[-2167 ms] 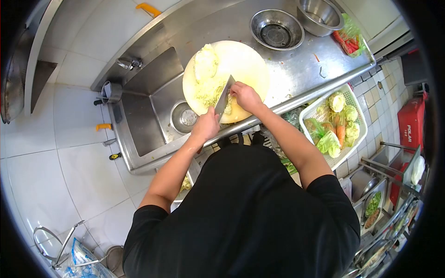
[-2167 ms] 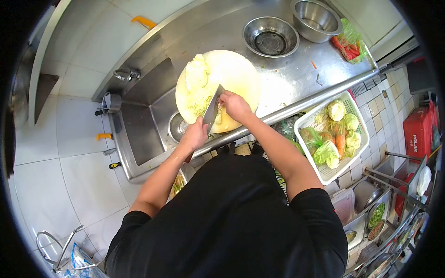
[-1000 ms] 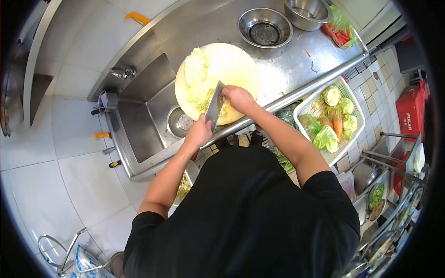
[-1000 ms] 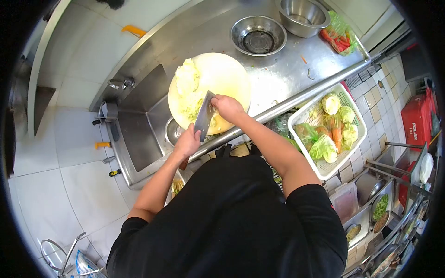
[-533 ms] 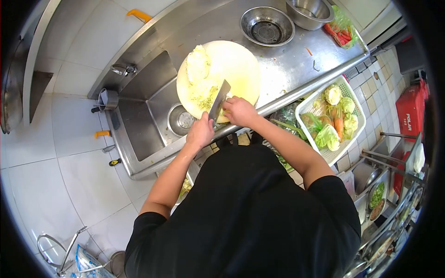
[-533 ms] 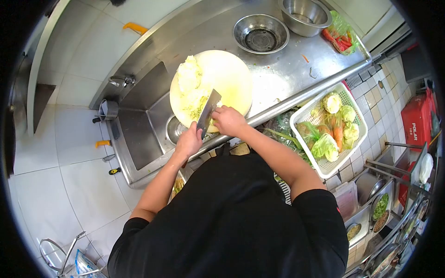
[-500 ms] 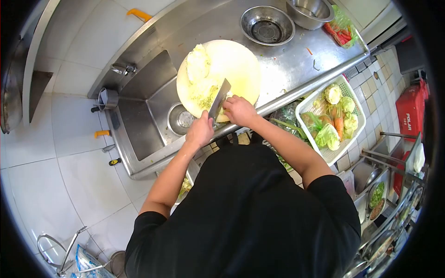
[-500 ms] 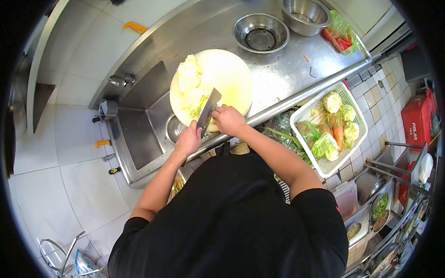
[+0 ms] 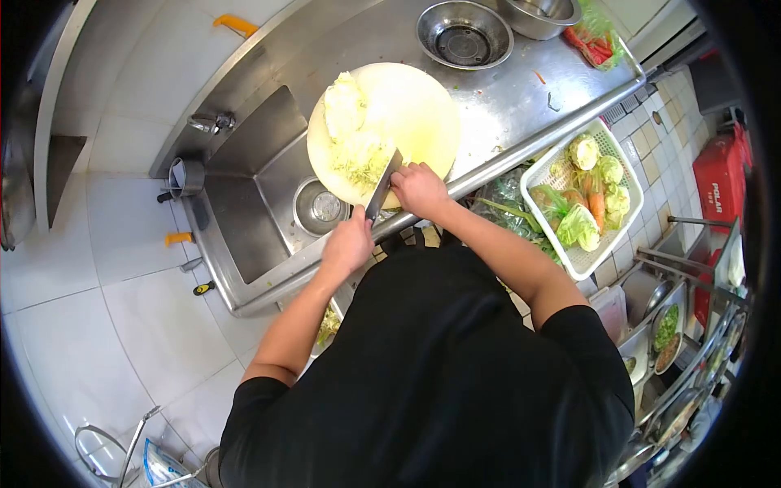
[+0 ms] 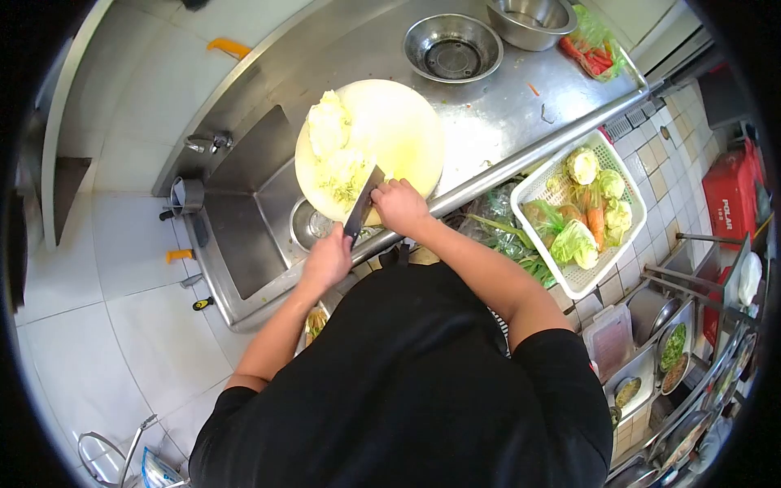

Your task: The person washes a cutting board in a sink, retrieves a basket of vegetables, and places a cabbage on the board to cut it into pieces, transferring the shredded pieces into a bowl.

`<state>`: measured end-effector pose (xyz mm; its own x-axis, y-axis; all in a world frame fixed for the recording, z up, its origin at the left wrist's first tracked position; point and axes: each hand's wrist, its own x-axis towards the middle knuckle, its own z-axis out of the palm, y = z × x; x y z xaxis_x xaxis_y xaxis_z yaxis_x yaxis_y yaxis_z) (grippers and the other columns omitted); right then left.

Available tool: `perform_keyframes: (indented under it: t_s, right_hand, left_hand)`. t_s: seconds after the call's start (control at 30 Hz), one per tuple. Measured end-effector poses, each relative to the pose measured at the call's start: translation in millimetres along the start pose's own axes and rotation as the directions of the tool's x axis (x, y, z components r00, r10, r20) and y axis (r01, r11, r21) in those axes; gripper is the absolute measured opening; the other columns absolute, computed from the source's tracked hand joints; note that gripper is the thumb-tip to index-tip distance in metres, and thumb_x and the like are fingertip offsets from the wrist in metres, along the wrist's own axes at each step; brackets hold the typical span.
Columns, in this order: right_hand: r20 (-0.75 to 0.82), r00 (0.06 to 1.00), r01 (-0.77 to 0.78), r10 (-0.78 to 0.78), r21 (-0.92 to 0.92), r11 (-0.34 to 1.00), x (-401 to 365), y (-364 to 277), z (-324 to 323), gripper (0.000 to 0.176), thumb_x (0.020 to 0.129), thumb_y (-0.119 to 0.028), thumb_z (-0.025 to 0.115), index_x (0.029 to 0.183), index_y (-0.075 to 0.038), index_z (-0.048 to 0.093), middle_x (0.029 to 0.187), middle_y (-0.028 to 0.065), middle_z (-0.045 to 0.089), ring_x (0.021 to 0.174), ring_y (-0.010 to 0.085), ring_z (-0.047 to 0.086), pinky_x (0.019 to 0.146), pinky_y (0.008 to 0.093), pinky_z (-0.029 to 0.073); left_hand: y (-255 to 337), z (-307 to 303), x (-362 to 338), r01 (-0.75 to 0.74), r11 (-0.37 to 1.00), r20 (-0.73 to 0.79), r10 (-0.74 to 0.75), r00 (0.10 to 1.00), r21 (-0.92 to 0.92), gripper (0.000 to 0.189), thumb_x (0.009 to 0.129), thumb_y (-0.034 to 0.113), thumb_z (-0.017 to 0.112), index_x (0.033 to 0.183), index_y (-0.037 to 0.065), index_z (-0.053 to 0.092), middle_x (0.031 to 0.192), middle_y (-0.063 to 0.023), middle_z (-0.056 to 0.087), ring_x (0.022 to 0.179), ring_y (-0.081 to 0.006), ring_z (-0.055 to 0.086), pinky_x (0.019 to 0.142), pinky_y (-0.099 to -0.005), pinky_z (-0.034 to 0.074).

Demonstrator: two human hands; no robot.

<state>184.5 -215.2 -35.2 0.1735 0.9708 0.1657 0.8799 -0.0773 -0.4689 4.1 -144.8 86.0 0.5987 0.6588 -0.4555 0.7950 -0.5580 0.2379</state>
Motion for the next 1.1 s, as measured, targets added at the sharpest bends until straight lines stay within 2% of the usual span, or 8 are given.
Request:
perform_keyframes:
  t_s: [0.33, 0.37, 0.4, 0.47, 0.57, 0.63, 0.9, 1.1]
  right_hand:
    - [-0.043, 0.999, 0.034, -0.033, 0.028, 0.999, -15.1, -1.7, -16.6, 0.013, 0.086, -0.014, 0.062, 0.092, -0.005, 0.069, 0.093, 0.0115, 0.067, 0.093, 0.0300, 0.065, 0.088, 0.0432, 0.050]
    - [0.121, 0.991, -0.077, 0.056, 0.181, 0.981, -17.4, 1.6, -21.0, 0.020, 0.084, -0.011, 0.062, 0.101, -0.002, 0.067, 0.106, 0.0160, 0.066, 0.105, 0.0342, 0.063, 0.096, 0.0453, 0.049]
    - [-0.004, 0.998, -0.062, 0.064, 0.230, 0.971, -21.8, 1.6, -19.6, 0.024, 0.083, -0.010, 0.062, 0.106, -0.001, 0.064, 0.113, 0.0189, 0.063, 0.111, 0.0370, 0.060, 0.099, 0.0465, 0.048]
    - [-0.266, 0.958, -0.016, 0.105, 0.316, 0.949, -32.6, 9.0, -13.7, 0.034, 0.083, -0.008, 0.062, 0.115, 0.001, 0.060, 0.128, 0.0247, 0.057, 0.123, 0.0427, 0.054, 0.105, 0.0489, 0.045]
    - [-0.148, 0.958, -0.175, 0.244, 0.369, 0.913, -34.9, 7.0, -5.0, 0.066, 0.088, -0.016, 0.064, 0.143, 0.009, 0.037, 0.157, 0.0373, 0.024, 0.148, 0.0545, 0.022, 0.122, 0.0558, 0.026]
    - [-0.076, 0.953, -0.249, 0.292, 0.350, 0.903, -22.0, -1.5, 0.1, 0.093, 0.091, -0.036, 0.070, 0.154, 0.012, 0.021, 0.164, 0.0397, 0.003, 0.154, 0.0559, 0.005, 0.126, 0.0576, 0.015]
    - [-0.166, 0.882, -0.350, 0.441, 0.398, 0.848, 77.1, -28.7, 36.7, 0.112, 0.075, -0.063, 0.083, 0.158, -0.008, 0.032, 0.164, 0.0349, 0.019, 0.154, 0.0525, 0.011, 0.125, 0.0582, 0.017]
    - [-0.273, 0.890, -0.314, 0.364, 0.212, 0.926, 93.1, -56.1, 47.8, 0.090, 0.070, -0.058, 0.087, 0.140, -0.010, 0.058, 0.148, 0.0253, 0.053, 0.144, 0.0484, 0.038, 0.121, 0.0560, 0.028]
  left_hand:
    - [2.1, 28.0, 13.6, 0.030, 0.993, -0.012, -0.032, 0.999, -0.116, 0.026, 0.103, 0.026, 0.055, 0.113, 0.003, 0.053, 0.094, -0.0350, 0.068, 0.089, -0.0548, 0.066, 0.080, -0.0632, 0.051]
    - [-1.5, 25.4, 16.6, 0.012, 0.988, -0.013, -0.014, 1.000, -0.151, 0.026, 0.103, 0.026, 0.055, 0.113, 0.002, 0.053, 0.094, -0.0357, 0.068, 0.088, -0.0554, 0.065, 0.079, -0.0628, 0.051]
    - [-6.2, 21.4, 18.0, -0.006, 0.982, -0.024, 0.002, 1.000, -0.186, 0.026, 0.103, 0.025, 0.056, 0.113, 0.001, 0.054, 0.095, -0.0364, 0.067, 0.088, -0.0560, 0.065, 0.078, -0.0625, 0.051]
    - [-8.4, 4.9, 15.3, 0.051, 0.904, -0.008, -0.060, 0.998, -0.424, 0.028, 0.105, 0.028, 0.055, 0.118, 0.003, 0.055, 0.084, -0.0250, 0.066, 0.068, -0.0415, 0.063, 0.062, -0.0526, 0.050]
    - [-44.9, 6.7, 8.2, 0.041, 0.689, -0.018, -0.078, 0.997, -0.724, 0.032, 0.109, 0.031, 0.053, 0.132, 0.009, 0.053, 0.064, -0.0023, 0.052, 0.040, -0.0118, 0.046, 0.036, -0.0313, 0.041]
    - [-68.0, -5.9, 4.6, 0.130, 0.548, 0.042, -0.171, 0.984, -0.826, 0.032, 0.109, 0.031, 0.052, 0.135, 0.011, 0.050, 0.062, -0.0020, 0.049, 0.039, -0.0127, 0.045, 0.035, -0.0318, 0.041]
    - [-182.8, 29.5, 56.4, 0.278, 0.270, 0.203, -0.276, 0.940, -0.922, 0.026, 0.109, 0.036, 0.053, 0.125, 0.015, 0.048, 0.058, -0.0027, 0.045, 0.038, -0.0152, 0.042, 0.034, -0.0343, 0.040]
    - [-123.3, 64.8, 54.0, 0.283, 0.171, 0.260, -0.144, 0.955, -0.944, 0.025, 0.109, 0.036, 0.053, 0.122, 0.016, 0.045, 0.061, -0.0049, 0.048, 0.037, -0.0161, 0.042, 0.034, -0.0365, 0.041]
